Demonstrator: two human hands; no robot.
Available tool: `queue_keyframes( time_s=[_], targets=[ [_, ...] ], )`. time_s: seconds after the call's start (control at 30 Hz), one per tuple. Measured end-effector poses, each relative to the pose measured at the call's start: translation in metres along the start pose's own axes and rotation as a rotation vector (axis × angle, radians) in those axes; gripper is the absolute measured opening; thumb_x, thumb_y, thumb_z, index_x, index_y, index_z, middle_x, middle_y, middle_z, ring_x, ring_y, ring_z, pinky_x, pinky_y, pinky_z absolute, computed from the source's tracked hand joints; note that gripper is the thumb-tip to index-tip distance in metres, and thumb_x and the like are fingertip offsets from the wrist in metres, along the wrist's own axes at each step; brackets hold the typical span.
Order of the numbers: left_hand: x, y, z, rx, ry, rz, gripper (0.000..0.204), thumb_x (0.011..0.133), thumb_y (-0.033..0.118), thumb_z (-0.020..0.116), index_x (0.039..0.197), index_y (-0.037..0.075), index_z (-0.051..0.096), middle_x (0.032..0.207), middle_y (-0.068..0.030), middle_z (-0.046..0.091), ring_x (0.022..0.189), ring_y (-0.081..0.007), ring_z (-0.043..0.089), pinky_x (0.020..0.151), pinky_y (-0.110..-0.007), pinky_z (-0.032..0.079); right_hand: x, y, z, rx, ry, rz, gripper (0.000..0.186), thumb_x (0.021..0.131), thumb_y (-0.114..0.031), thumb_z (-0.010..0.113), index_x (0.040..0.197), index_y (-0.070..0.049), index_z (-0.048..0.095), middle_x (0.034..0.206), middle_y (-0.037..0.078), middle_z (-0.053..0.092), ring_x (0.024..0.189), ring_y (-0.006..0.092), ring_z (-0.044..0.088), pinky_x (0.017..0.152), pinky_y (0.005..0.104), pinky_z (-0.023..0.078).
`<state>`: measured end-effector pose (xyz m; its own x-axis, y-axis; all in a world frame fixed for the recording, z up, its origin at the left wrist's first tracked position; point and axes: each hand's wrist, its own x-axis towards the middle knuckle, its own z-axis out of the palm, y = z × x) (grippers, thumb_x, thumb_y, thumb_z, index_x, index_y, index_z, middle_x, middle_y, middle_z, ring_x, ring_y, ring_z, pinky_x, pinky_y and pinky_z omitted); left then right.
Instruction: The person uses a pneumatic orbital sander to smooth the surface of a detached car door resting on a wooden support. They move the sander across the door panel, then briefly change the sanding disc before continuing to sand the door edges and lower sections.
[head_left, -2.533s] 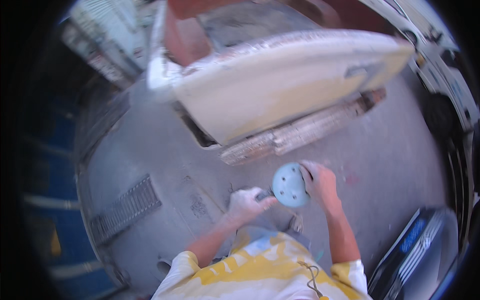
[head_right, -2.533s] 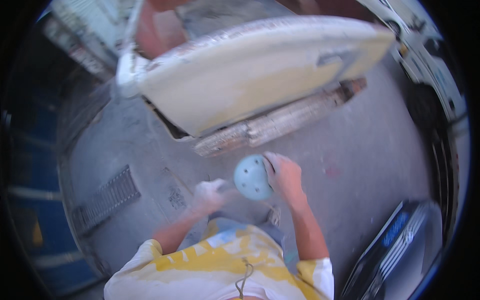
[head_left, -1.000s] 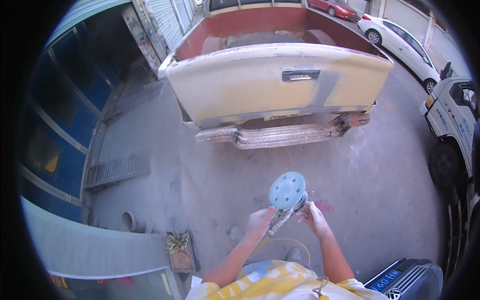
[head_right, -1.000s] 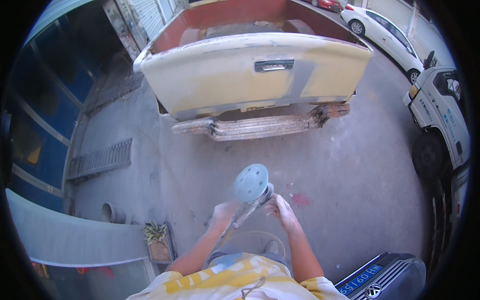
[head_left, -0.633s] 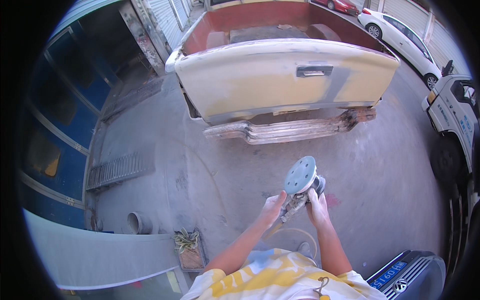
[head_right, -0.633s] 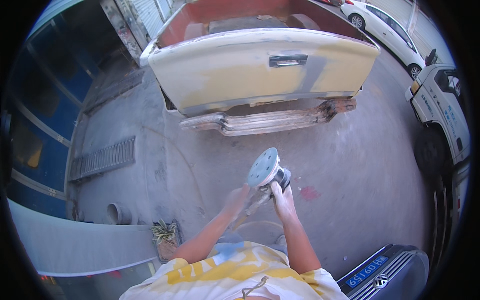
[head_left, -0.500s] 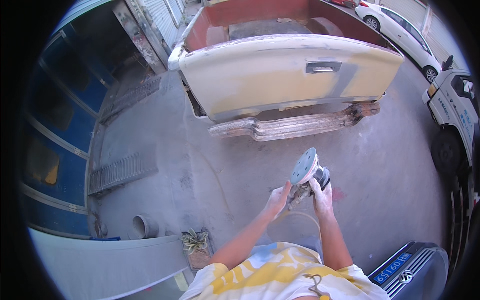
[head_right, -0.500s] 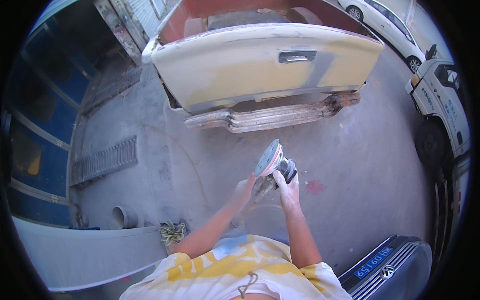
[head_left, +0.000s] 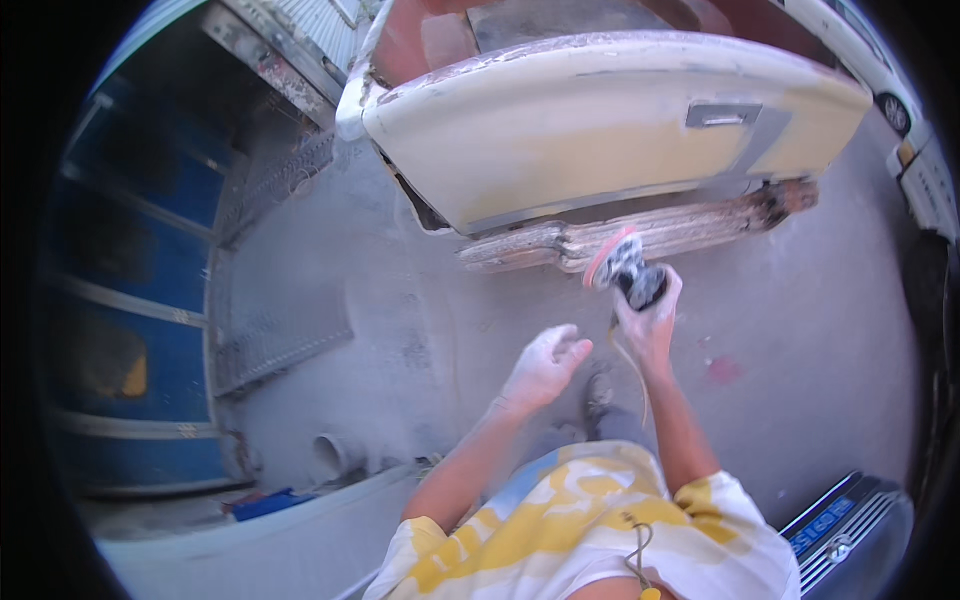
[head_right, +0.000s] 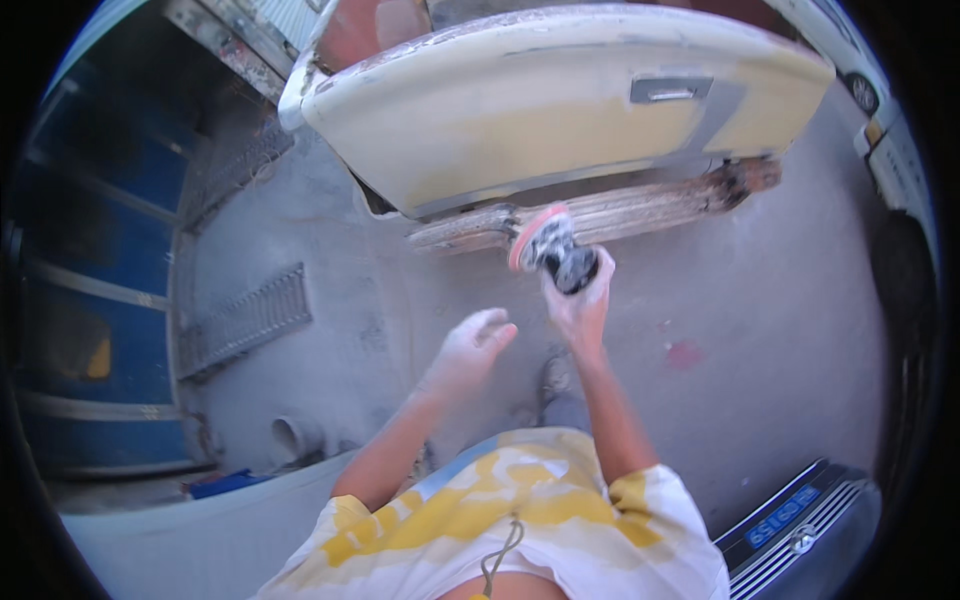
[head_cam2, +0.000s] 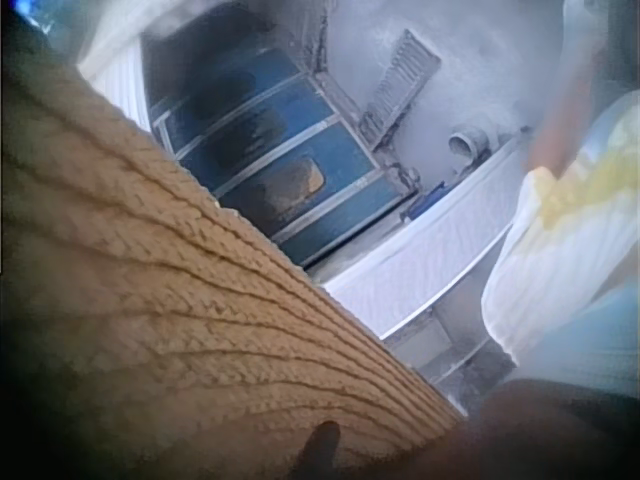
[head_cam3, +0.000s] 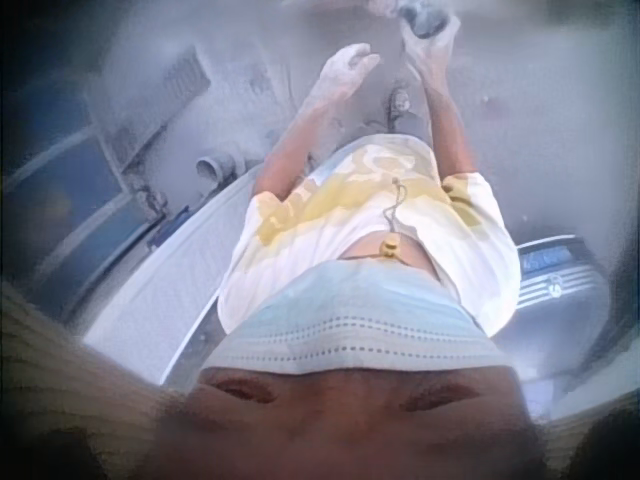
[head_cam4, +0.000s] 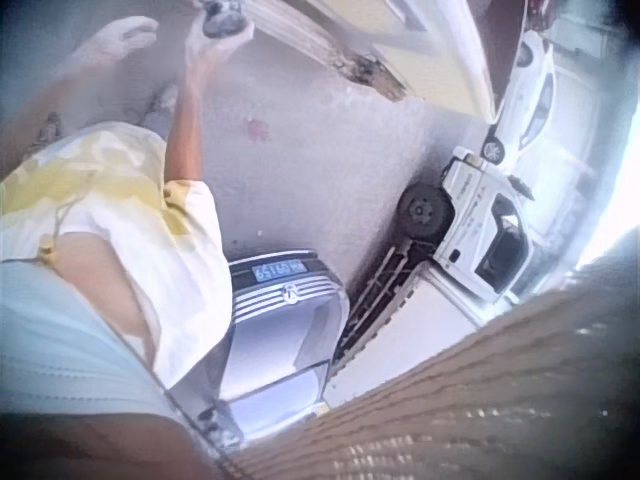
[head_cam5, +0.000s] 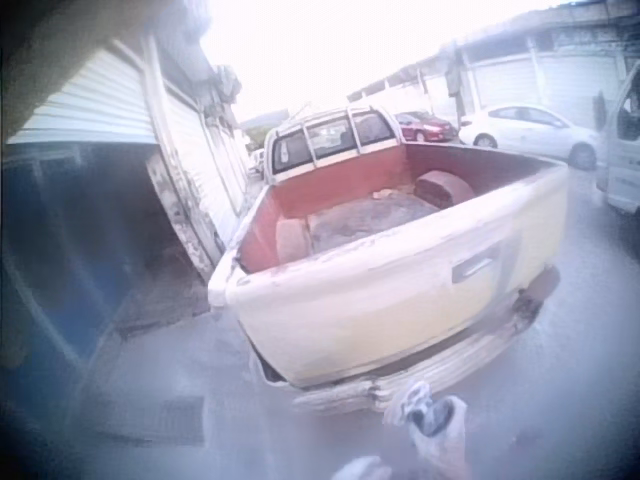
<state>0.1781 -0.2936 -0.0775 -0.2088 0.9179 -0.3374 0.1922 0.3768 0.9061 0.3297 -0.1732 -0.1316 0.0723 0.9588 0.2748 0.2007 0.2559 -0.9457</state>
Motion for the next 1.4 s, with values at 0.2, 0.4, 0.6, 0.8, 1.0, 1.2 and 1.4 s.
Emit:
queue_keyframes(
  time_s=[0.2, 0.4, 0.6, 0.8, 1.0, 1.2, 1.4],
  targets=[
    [0.049, 0.056, -0.172, 0.661, 0.331, 0.318, 0.047, 0.097, 0.033, 0.071, 0.127, -0.003, 0.064, 0.124, -0.0197, 0.067, 0.114, -0.0309, 0.066, 0.100, -0.040, 0.051, 0.056, 0.021, 0.088, -0.122, 0.238, -0.127, 0.074, 0.075, -0.009, 0.086, 0.136, 0.003, 0.045, 0.119, 0.021, 0.058, 0.110, 0.0351, 0.060, 0.097, 0.0435, 0.049],
    [0.137, 0.150, -0.314, 1.052, 0.438, 0.697, 0.037, 0.099, 0.022, 0.068, 0.128, -0.001, 0.063, 0.127, -0.0225, 0.065, 0.120, -0.0396, 0.060, 0.104, -0.042, 0.047, 0.093, 0.024, 0.176, -0.098, 0.394, -0.354, 0.072, 0.071, 0.001, 0.080, 0.136, -0.001, 0.050, 0.123, 0.022, 0.058, 0.112, 0.0409, 0.059, 0.097, 0.0471, 0.049],
    [0.266, 0.224, -0.337, 1.264, 0.113, 1.093, 0.050, 0.099, 0.032, 0.065, 0.133, -0.004, 0.058, 0.127, -0.0264, 0.063, 0.120, -0.0436, 0.059, 0.103, -0.046, 0.046, 0.098, 0.028, 0.286, -0.142, 0.553, -0.385, 0.080, 0.069, 0.003, 0.080, 0.141, -0.004, 0.047, 0.126, 0.021, 0.053, 0.115, 0.0382, 0.057, 0.099, 0.0461, 0.047],
    [0.303, 0.225, -0.302, 1.286, -0.260, 0.955, 0.061, 0.098, 0.035, 0.067, 0.140, -0.006, 0.050, 0.130, -0.0294, 0.062, 0.124, -0.0432, 0.058, 0.106, -0.046, 0.044, 0.051, 0.024, 0.331, -0.296, 0.521, -0.366, 0.082, 0.068, -0.011, 0.084, 0.142, -0.011, 0.048, 0.126, 0.021, 0.050, 0.115, 0.0393, 0.053, 0.100, 0.0537, 0.040],
    [0.300, 0.230, -0.311, 1.208, -0.322, 0.931, 0.067, 0.097, 0.034, 0.067, 0.145, -0.007, 0.044, 0.134, -0.0287, 0.059, 0.127, -0.0407, 0.057, 0.108, -0.045, 0.042, 0.100, 0.000, 0.297, -0.263, 0.720, -0.290, 0.064, 0.074, -0.014, 0.083, 0.130, -0.006, 0.053, 0.111, 0.020, 0.056, 0.097, 0.0369, 0.058, 0.087, 0.0493, 0.048],
    [0.295, 0.238, -0.307, 1.158, -0.298, 0.772, 0.074, 0.097, 0.043, 0.068, 0.146, -0.006, 0.043, 0.135, -0.0249, 0.059, 0.127, -0.0342, 0.057, 0.109, -0.044, 0.042, 0.191, 0.022, 0.232, -0.219, 0.956, -0.192, 0.037, 0.080, -0.023, 0.075, 0.112, -0.011, 0.062, 0.101, 0.015, 0.064, 0.083, 0.0389, 0.065, 0.071, 0.0492, 0.053],
    [0.300, 0.241, -0.311, 1.126, -0.334, 0.809, 0.077, 0.097, 0.048, 0.067, 0.146, -0.008, 0.043, 0.138, -0.0237, 0.056, 0.130, -0.0327, 0.053, 0.111, -0.042, 0.039, 0.089, -0.020, 0.328, -0.284, 0.850, -0.414, 0.037, 0.075, -0.024, 0.076, 0.106, -0.011, 0.062, 0.105, 0.015, 0.062, 0.094, 0.0353, 0.064, 0.081, 0.0477, 0.051]
  ],
)
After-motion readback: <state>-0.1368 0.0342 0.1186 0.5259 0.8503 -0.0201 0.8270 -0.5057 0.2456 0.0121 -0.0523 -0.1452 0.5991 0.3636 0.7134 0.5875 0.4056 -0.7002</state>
